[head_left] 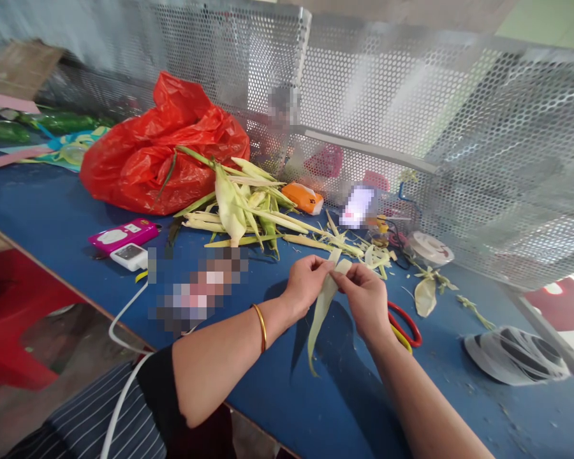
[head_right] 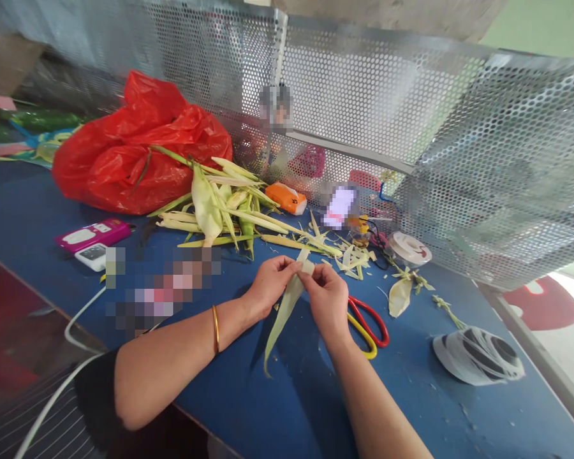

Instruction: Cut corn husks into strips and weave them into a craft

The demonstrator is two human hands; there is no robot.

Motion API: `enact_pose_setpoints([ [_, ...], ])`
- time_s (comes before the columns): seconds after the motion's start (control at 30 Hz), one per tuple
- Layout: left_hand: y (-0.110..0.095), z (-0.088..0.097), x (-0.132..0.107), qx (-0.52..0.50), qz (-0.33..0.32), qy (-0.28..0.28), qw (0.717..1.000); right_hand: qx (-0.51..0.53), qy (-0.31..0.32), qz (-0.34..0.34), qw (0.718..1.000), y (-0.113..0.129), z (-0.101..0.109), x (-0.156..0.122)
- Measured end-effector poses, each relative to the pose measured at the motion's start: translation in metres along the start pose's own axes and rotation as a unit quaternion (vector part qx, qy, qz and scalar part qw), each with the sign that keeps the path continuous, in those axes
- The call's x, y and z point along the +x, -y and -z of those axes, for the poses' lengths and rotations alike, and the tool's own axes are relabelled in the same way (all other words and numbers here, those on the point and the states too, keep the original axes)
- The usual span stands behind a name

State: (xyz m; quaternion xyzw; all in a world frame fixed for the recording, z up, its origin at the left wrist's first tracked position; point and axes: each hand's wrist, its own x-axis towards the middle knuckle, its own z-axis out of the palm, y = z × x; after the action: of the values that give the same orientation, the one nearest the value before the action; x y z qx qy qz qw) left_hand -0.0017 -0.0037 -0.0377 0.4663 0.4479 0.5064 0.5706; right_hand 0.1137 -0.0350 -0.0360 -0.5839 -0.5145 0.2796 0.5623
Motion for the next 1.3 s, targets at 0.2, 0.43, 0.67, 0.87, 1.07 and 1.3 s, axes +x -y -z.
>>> enact_pose_setpoints([
  [0.2,0.002,0.0,0.0,-0.016,0.006,-0.001,1.0,-0.07,-0.017,0.057,0.996,0.009,-0.001,-0.006],
  [0.43,-0.002,0.001,0.003,0.006,-0.005,-0.024,1.0,-0.039,0.05,-0.016,0.998,-0.002,-0.003,-0.003],
  [0.67,0.005,0.003,0.005,-0.032,-0.01,-0.017,0.999,-0.056,0.022,0.039,0.997,0.014,-0.004,-0.01],
  [0.87,0.002,0.003,0.006,-0.037,0.003,-0.045,0.998,-0.038,0.092,-0.017,0.995,0.006,-0.005,-0.007],
  [1.07,-0.006,0.001,-0.001,-0.044,0.039,0.0,0.998,-0.02,0.017,-0.019,0.999,-0.003,0.0,-0.001],
  [1.3,-0.007,-0.001,-0.004,-0.041,0.055,0.024,0.997,-0.002,-0.008,0.005,1.0,0.006,0.001,-0.001],
])
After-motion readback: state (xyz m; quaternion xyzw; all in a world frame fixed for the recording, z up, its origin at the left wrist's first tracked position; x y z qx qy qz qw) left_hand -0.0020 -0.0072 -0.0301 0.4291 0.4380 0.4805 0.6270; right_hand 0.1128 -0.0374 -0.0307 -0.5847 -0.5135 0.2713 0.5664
